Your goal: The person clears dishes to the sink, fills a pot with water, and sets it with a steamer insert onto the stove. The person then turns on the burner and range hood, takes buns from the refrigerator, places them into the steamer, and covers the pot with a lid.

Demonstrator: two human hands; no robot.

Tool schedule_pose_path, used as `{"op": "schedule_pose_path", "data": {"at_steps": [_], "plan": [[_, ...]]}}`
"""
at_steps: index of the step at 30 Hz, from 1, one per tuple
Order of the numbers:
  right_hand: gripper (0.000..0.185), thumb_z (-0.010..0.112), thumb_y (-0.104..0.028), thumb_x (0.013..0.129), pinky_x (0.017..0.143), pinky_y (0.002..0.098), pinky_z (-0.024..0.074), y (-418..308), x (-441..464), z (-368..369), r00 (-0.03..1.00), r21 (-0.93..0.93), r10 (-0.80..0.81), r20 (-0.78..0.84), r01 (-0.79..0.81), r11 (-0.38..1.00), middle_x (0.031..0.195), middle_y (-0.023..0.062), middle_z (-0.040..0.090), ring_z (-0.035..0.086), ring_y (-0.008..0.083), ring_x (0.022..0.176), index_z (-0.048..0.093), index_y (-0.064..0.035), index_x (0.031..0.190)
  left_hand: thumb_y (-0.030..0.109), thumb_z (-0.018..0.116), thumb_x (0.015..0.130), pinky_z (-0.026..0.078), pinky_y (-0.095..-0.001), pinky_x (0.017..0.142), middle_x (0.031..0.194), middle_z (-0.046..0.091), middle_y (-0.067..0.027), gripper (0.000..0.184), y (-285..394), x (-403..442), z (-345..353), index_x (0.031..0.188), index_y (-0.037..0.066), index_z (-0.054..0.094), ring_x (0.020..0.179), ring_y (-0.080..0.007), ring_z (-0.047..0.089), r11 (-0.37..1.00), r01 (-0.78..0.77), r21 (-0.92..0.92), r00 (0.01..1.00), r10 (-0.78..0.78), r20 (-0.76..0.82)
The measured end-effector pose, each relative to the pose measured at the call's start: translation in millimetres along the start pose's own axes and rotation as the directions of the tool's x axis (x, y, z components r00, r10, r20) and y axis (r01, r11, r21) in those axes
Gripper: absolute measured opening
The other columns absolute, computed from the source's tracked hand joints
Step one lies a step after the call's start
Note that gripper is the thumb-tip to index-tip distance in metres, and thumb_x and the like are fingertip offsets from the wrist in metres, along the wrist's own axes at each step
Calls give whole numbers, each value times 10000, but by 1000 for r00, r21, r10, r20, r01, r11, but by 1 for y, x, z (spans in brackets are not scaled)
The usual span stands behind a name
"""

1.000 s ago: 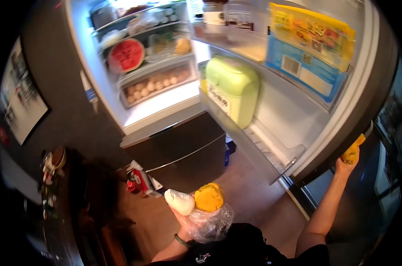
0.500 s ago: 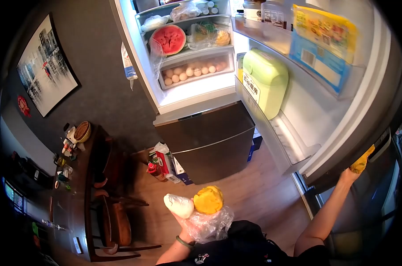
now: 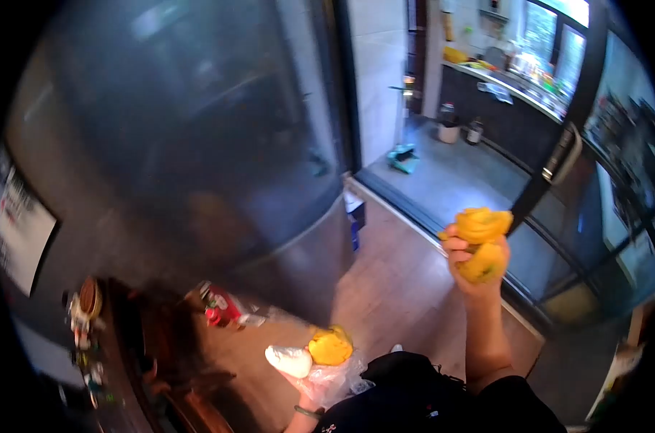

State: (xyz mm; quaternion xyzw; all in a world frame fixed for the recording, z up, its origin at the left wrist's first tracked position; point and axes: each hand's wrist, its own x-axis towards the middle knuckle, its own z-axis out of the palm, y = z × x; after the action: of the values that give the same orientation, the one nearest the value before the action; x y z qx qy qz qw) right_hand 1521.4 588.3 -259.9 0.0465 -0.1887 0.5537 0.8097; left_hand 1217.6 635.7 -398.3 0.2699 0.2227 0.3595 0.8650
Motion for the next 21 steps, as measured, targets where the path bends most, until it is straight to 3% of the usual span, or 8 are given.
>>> {"op": "schedule_pose_path", "data": {"at_steps": [5,9,11,13,15,16,18,21], "plan": [[509,484,-278,798,669,269,449,0,-6,9,983,-52,-72,-167,64,997,1063,260,480,484,245,819,447,41,1193,788,475,663,328,-466,1020,1214,497,-100,909,17,13,8,1199,53,493,1143,-285,447,987,155,45,985,-158,68],[491,454,-278,803,680,275,455,-33,-7,13,973,-83,-136,-184,123,989,1046,247,501,506,246,825,469,45,1173,788,478,661,329,-467,1019,1214,497,-101,910,5,57,42,1199,53,493,1143,-285,447,965,241,101,958,-253,136],[534,476,-312,787,708,302,463,-111,59,-39,980,-4,-126,-154,127,992,1080,250,500,513,251,851,457,46,1184,788,479,660,329,-467,1018,1213,497,-101,911,-10,151,94,1198,53,493,1143,-285,447,941,304,147,930,-327,169],[553,486,-322,778,721,311,466,-154,92,-64,979,-37,-162,-127,158,987,1094,251,498,520,257,872,453,46,1188,788,481,659,330,-468,1018,1213,497,-101,911,-22,217,131,1198,53,493,1143,-285,447,925,338,176,908,-369,196],[587,505,-344,759,736,320,472,-204,125,-76,966,-81,-127,-227,111,990,1111,252,501,536,271,902,446,46,1194,788,482,658,331,-468,1018,1213,497,-101,911,-39,277,172,1198,53,493,1143,-285,447,912,359,197,891,-398,218],[585,519,-324,749,717,284,461,-227,142,-73,954,-189,-152,-258,104,976,1072,238,492,504,241,828,426,47,1192,788,483,658,331,-468,1017,1213,497,-101,912,-47,301,189,1198,53,493,1143,-285,447,905,371,208,884,-413,219],[583,478,-351,767,734,278,460,-264,163,-79,958,-320,-201,-206,128,939,1093,244,507,521,238,847,436,51,1188,788,484,657,332,-469,1017,1213,497,-102,912,-59,347,222,1198,53,493,1144,-286,447,893,393,219,871,-438,224],[568,451,-349,790,778,289,465,-307,191,-89,964,-277,-182,-194,124,953,1104,238,516,546,232,862,445,57,1187,788,486,656,333,-469,1016,1213,497,-102,913,-74,411,266,1197,53,492,1144,-286,447,870,440,222,834,-488,258]]}}
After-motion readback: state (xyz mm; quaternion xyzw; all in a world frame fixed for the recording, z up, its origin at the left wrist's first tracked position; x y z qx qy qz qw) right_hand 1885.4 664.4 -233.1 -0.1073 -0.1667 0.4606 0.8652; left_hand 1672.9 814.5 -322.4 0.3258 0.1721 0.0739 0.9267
